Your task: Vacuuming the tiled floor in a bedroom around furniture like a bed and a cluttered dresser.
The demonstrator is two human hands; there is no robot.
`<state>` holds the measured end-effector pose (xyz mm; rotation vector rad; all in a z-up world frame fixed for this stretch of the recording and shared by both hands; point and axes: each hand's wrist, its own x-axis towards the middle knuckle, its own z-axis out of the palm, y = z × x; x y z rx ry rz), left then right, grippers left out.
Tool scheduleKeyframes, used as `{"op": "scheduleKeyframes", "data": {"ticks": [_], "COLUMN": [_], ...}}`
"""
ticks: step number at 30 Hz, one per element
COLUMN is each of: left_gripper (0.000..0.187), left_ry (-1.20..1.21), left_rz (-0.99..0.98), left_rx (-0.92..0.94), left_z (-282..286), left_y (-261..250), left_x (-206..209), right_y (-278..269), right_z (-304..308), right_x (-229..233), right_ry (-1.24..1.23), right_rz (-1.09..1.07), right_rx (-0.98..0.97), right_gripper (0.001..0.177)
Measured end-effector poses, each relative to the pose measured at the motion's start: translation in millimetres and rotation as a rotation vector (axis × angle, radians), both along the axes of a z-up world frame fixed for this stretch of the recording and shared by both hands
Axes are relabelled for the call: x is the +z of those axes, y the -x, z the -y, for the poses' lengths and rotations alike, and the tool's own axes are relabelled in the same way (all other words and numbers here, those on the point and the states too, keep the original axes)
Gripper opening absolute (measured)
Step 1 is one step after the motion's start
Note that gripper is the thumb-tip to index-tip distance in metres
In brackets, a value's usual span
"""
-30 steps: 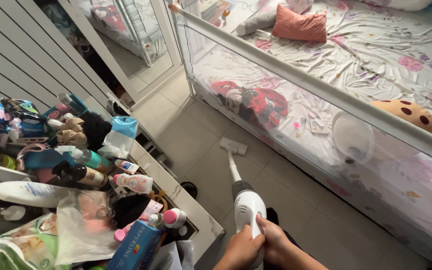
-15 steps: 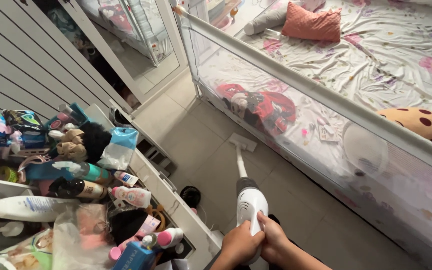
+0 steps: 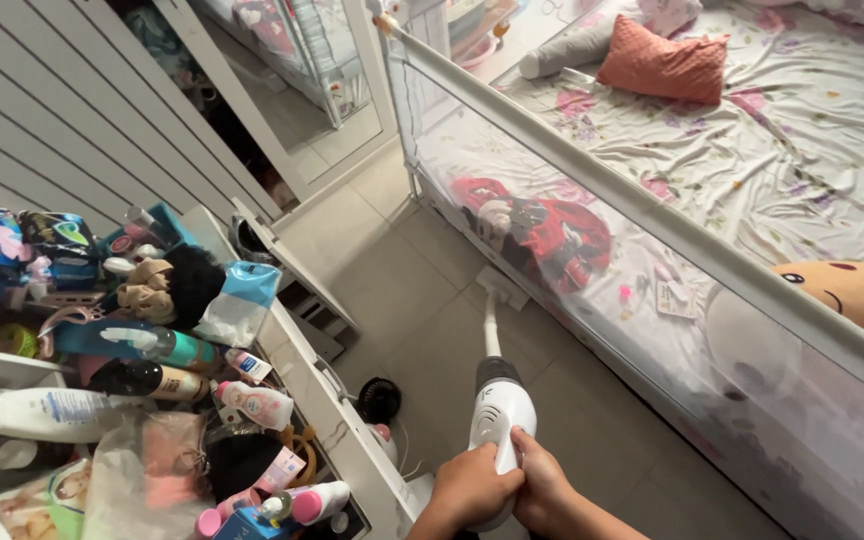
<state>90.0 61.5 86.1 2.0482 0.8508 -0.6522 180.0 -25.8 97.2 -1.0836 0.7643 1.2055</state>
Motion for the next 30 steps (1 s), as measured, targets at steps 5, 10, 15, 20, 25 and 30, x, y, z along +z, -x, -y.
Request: {"op": "scheduleKeyframes", "data": {"ticks": [5, 10, 15, 20, 25, 30], "left_gripper": [0.052, 0.047, 0.047, 0.049, 0.051, 0.048], "left_ry": [-0.037, -0.011, -0.044, -0.056, -0.12, -0.076], "left_rz": [0.038, -0.024, -0.013, -0.039, -0.027, -0.064], "left_rx": [-0.008, 0.032, 0.055, 0.08, 0.077, 0.105], "left_z": [-2.5, -11.5, -15.0, -19.4, -30.2, -36.1], "left_y": [-7.9, -19.1, -23.6, -22.8, -21.0, -22.8], "left_x": [0.1, 30.8, 35.3, 33.5, 25.0, 41.4], "right_y": [-12.4, -22.9, -32.0, -36.2, -40.2, -42.2], "right_z": [-2.3, -10.8, -13.8, -16.5, -22.1, -28.2], "right_x": [4.4, 5.4, 11.4, 4.9, -21.6, -29.0], "right_ry": [-0.025, -0.032, -0.09, -0.118, -0.237, -0.231], "right_rz": [-0.01, -0.005, -0.005, -0.018, -0.041, -0.072], "right_rx": [0.072, 0.115, 0.217, 0.267, 0.244, 0.287], "right_gripper": [0.063, 0.063, 0.065, 0.065, 0.065, 0.066]}}
